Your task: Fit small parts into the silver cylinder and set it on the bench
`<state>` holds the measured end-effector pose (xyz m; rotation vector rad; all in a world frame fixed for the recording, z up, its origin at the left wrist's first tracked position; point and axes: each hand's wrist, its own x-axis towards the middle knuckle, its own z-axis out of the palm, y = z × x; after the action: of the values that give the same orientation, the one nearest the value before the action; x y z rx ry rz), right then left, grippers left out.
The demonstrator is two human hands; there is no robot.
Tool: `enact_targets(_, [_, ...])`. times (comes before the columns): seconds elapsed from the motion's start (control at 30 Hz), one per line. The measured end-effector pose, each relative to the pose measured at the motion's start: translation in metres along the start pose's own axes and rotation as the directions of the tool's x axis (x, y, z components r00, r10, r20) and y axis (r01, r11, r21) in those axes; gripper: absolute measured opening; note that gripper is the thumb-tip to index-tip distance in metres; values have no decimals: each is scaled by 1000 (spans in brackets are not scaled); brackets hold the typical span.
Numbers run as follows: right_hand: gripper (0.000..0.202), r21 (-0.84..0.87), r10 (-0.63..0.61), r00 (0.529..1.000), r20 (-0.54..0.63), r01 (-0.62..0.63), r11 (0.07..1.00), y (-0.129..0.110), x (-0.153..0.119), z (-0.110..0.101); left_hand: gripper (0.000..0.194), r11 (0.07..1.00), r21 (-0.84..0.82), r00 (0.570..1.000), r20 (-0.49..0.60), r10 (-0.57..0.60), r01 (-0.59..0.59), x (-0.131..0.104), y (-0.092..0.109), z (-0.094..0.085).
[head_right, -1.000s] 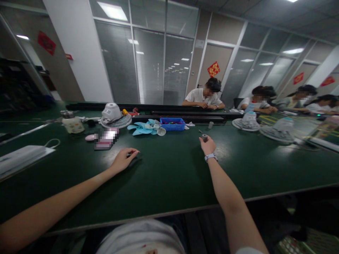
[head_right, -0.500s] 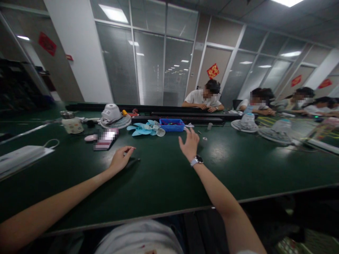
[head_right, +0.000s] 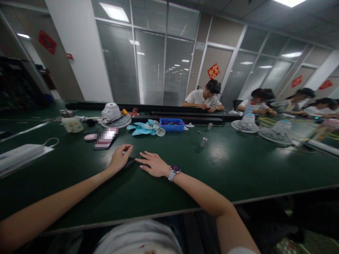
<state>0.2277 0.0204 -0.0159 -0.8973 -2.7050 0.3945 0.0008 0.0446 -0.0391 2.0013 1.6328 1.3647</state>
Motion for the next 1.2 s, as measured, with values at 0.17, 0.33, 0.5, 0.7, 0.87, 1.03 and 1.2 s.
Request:
enact_targets(0.17, [47, -21, -40, 999, 19, 41, 999, 1, 4, 5, 30, 1000, 11, 1000, 6, -7, 6, 0, 1, -1])
enact_targets(0.33, [46, -14, -83, 996, -39, 83, 996, 3, 6, 9, 32, 1000, 19, 1000, 19, 0, 0, 1, -2, -1])
enact_targets(0.5, [31, 17, -70, 976, -206, 75, 997, 5, 3, 7, 34, 1000, 27, 999, 33, -5, 4, 0, -1, -2])
enact_targets(0.7, [22, 105, 115, 919, -376, -81, 991, 15, -2, 5, 32, 1000, 30, 999, 40, 6, -7, -1, 1, -3])
enact_targets(0.87, [27, -16, 216, 806, -551, -269, 963, 39, -15, -9, 31, 999, 33, 999, 41, 6, -7, -1, 4, -3])
enact_targets(1.03, [30, -137, 267, 601, -753, -541, 830, 93, -48, -56, 29, 999, 51, 999, 44, 17, -19, -2, 6, -4])
enact_targets(1.2, [35, 31, 400, 249, -882, -816, 577, 149, -100, -99, 29, 998, 64, 999, 48, 15, -18, -2, 8, -5])
